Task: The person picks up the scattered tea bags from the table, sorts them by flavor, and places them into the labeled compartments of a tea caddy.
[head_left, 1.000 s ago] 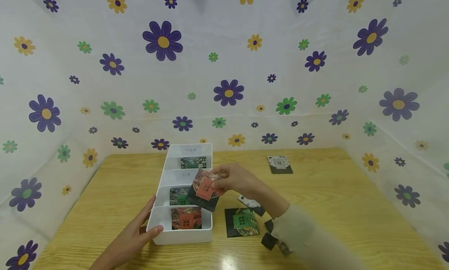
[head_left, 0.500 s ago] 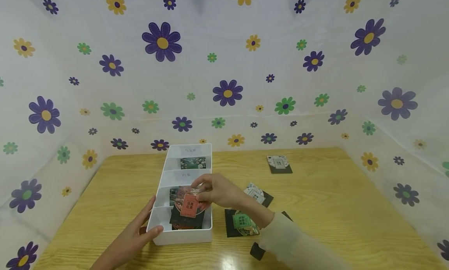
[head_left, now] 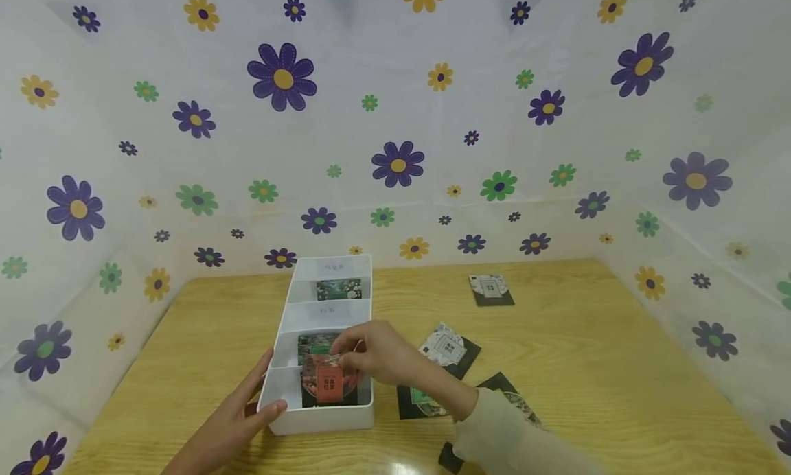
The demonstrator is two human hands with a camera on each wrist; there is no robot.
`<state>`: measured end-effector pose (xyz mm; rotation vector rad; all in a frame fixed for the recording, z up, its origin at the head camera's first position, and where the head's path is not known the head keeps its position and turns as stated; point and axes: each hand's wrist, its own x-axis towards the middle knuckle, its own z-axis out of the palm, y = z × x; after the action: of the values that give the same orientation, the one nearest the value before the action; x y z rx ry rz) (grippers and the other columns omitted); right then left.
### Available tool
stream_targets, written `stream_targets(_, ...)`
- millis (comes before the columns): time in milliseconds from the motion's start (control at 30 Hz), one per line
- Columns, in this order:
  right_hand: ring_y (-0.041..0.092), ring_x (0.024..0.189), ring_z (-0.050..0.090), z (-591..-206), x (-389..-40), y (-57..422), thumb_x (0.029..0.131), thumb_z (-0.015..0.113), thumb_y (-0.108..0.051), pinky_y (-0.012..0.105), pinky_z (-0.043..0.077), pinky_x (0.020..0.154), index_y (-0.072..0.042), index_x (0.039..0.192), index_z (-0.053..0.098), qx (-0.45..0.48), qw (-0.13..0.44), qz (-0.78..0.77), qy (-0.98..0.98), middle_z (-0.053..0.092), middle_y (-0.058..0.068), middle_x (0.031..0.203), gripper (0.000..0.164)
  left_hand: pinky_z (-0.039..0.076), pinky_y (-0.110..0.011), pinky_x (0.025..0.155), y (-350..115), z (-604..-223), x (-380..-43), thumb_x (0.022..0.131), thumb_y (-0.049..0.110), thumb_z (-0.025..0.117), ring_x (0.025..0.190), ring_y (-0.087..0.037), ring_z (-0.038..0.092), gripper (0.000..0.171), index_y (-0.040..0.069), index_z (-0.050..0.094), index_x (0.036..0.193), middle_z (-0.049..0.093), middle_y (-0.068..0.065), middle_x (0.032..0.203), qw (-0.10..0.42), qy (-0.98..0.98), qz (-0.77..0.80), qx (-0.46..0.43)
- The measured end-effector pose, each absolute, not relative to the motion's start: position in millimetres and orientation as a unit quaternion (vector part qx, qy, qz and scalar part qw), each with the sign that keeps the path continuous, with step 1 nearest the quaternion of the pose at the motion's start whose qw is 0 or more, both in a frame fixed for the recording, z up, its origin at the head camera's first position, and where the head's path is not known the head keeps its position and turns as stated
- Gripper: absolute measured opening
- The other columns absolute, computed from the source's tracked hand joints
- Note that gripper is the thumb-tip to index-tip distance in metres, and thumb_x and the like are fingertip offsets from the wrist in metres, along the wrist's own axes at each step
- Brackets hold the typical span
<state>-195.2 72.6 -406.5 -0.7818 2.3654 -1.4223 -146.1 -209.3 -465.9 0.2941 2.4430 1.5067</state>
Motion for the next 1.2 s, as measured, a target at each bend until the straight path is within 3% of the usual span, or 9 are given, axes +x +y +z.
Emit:
stream_targets(300,-0.004,0.064,0.056,-404.0,-179.6,68.4,0.095,0.072,0.001,0.015,0.048,0.059,-0.005,0.094,0.079,-0.321,0.049,-0.395,0.860,0.076,-0.001,0.082,0.009,0.051,-0.027,0.092,-208.6,-465.7,-143.5,0.105,0.025,0.062,0.148,-0.052,0.029,0.086,0.012,0.003,0.167,0.012,-0.026,0.169,0.118,0.837,0.524,0.108)
stream_targets(533,-0.001,0.050,0.043,-398.7,-172.7,75.5,0.101,0.064,-0.001,0.017,0.038,0.049,-0.002,0.106,0.078,-0.312,-0.002,-0.405,0.859,0.075,0.008,0.088,0.015,0.051,-0.044,0.101,-207.1,-464.8,-143.6,0.105,0.027,0.063,0.148,-0.053,0.027,0.087,0.013,0.004,0.168,0.010,-0.026,0.169,0.122,0.842,0.517,0.097)
stream_targets(767,0.017,0.076,0.070,-398.0,-190.0,108.1,0.102,0.064,-0.005,0.024,0.055,0.063,-0.003,0.109,0.077,-0.267,-0.007,-0.463,0.845,0.075,0.005,0.091,0.015,0.046,-0.056,0.106,-206.6,-465.1,-144.4,0.105,0.031,0.063,0.149,-0.054,0.022,0.088,0.014,0.003,0.168,0.007,-0.025,0.170,0.129,0.847,0.509,0.083)
stream_targets(933,0.029,0.085,0.072,-400.3,-207.2,145.2,0.104,0.064,-0.013,0.033,0.060,0.071,-0.002,0.116,0.074,-0.214,0.024,-0.501,0.838,0.075,0.007,0.099,0.019,0.047,-0.054,0.105,-207.1,-465.5,-144.1,0.105,0.030,0.063,0.149,-0.053,0.022,0.088,0.014,0.002,0.168,0.007,-0.026,0.170,0.130,0.846,0.510,0.084)
stream_targets(1200,0.031,0.090,0.071,-402.9,-220.7,203.0,0.104,0.064,-0.019,0.050,0.059,0.080,0.002,0.129,0.068,-0.147,0.036,-0.536,0.830,0.072,0.014,0.109,0.033,0.051,-0.042,0.100,-208.0,-465.0,-144.1,0.106,0.027,0.061,0.149,-0.053,0.025,0.087,0.014,0.002,0.168,0.008,-0.026,0.170,0.125,0.843,0.514,0.100)
